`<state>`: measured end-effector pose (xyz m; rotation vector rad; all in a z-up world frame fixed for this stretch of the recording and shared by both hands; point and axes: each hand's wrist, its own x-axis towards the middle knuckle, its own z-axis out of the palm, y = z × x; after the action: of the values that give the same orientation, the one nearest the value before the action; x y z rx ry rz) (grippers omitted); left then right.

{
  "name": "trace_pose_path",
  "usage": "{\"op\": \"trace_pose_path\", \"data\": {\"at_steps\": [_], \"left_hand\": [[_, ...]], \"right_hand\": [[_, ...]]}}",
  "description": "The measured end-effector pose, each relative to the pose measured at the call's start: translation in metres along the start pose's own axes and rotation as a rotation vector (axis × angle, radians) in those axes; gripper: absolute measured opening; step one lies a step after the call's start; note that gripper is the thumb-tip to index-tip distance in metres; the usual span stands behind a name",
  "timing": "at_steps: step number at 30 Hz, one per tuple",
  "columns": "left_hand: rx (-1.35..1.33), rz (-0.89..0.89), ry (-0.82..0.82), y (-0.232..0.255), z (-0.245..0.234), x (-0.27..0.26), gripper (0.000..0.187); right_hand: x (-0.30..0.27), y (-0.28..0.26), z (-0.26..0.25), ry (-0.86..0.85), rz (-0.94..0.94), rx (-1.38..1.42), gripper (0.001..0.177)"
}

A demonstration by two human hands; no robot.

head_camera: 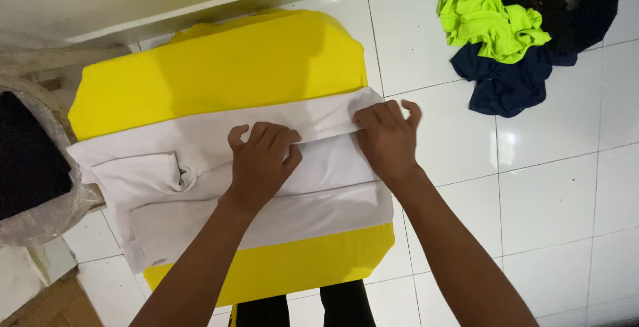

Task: Folding a white t-shirt on a small yellow stool and then placing it on top of a folded black shirt on a chair.

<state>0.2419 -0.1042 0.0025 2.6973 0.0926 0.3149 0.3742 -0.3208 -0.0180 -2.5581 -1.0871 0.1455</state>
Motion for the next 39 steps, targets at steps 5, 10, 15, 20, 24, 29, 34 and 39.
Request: {"op": "trace_pose_path", "data": {"at_steps": [5,10,15,20,24,29,34,39], "left_hand": [[0.006,0.016,-0.018,0.0,0.006,-0.009,0.017],[0.017,0.054,-0.101,-0.007,0.008,-0.015,0.014],[-0.13,-0.042,-0.307,0.0,-0.001,0.003,0.021],[0.057,-0.025,-0.174,-0.004,0.031,0.032,0.019],[0.039,-0.104,-0.189,0.002,0.041,0.056,0.016],[0.146,-0.071,-0.209,-0.007,0.051,0.05,0.008],[0.239,-0.175,-0.192,0.007,0.055,0.045,0.011],[0.09,-0.105,-0.159,0.044,0.053,0.045,0.045]], "right_hand": [[-0.025,0.03,0.021,0.097,0.09,-0.066,0.028],[-0.051,0.046,0.028,0.118,0.204,-0.127,0.026],[-0.064,0.046,0.013,-0.122,0.206,0.046,0.032],[-0.051,0.056,0.01,-0.008,0.38,0.084,0.045],[-0.016,0.051,0.016,0.035,0.34,0.251,0.049],[-0.001,0.057,0.036,-0.176,0.351,0.204,0.039],[-0.013,0.051,0.039,-0.108,0.615,0.091,0.023],[-0.042,0.024,0.029,0.172,0.435,0.294,0.04]]}}
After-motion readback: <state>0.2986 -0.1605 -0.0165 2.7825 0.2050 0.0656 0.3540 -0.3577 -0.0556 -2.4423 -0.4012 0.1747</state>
